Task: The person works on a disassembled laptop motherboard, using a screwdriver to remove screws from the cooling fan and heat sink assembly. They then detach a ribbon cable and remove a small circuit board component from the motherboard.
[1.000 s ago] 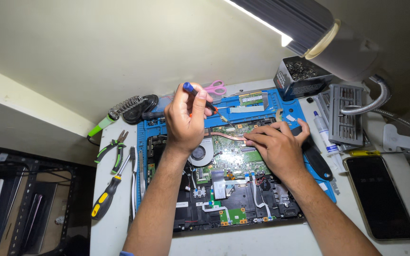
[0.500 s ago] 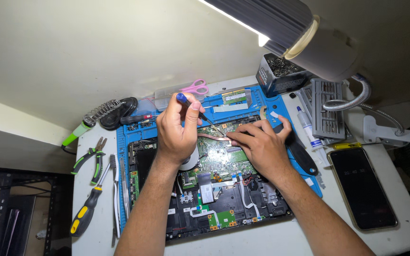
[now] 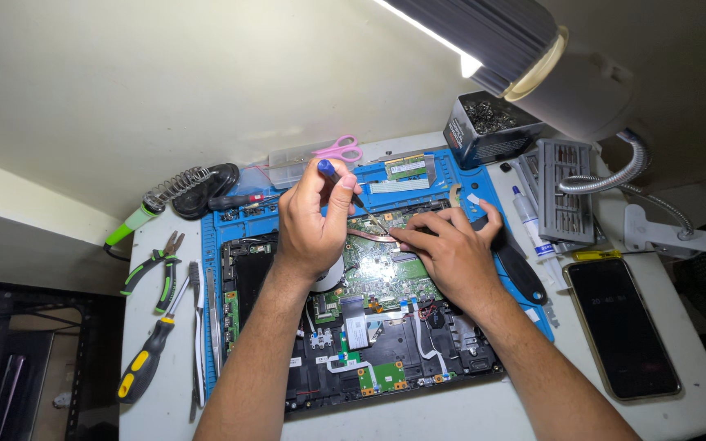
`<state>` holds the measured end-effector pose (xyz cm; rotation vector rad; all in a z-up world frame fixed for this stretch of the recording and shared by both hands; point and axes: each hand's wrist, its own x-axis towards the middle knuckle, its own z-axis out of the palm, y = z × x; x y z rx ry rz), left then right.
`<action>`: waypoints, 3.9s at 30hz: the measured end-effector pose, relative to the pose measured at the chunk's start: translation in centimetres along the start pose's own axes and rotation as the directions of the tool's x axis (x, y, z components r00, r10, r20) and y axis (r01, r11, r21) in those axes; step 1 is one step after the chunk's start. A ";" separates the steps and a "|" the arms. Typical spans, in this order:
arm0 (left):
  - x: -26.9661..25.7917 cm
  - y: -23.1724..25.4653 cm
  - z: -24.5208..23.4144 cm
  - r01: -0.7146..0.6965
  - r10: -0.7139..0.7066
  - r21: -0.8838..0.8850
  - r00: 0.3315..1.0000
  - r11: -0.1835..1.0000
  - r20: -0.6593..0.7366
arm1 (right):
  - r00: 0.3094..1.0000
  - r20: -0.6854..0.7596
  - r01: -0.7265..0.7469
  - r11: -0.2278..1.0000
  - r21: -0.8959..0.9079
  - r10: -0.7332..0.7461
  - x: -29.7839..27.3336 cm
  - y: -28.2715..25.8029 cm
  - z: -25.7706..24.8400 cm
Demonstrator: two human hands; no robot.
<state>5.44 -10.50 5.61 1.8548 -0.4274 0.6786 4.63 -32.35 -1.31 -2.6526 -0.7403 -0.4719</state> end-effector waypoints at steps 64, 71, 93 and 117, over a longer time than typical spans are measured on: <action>11.9 4.6 2.9 -0.589 -0.435 0.584 0.391 0.558 0.811 | 0.882 -0.462 -0.198 0.962 -0.190 0.091 -1.0 4.4 -1.1; 11.5 4.6 3.7 -0.518 -0.533 0.703 0.462 0.487 0.709 | 0.913 -0.358 -0.274 0.945 -0.177 0.197 -2.1 4.7 -1.6; 11.3 5.2 2.5 -0.541 -0.451 0.619 0.423 0.569 0.786 | 0.937 -0.068 -0.349 0.918 -0.190 0.342 -3.3 5.0 -3.1; 11.2 4.8 2.4 -0.595 -0.480 0.631 0.417 0.497 0.772 | 0.926 0.024 -0.372 0.920 -0.120 0.377 -2.9 3.6 -4.5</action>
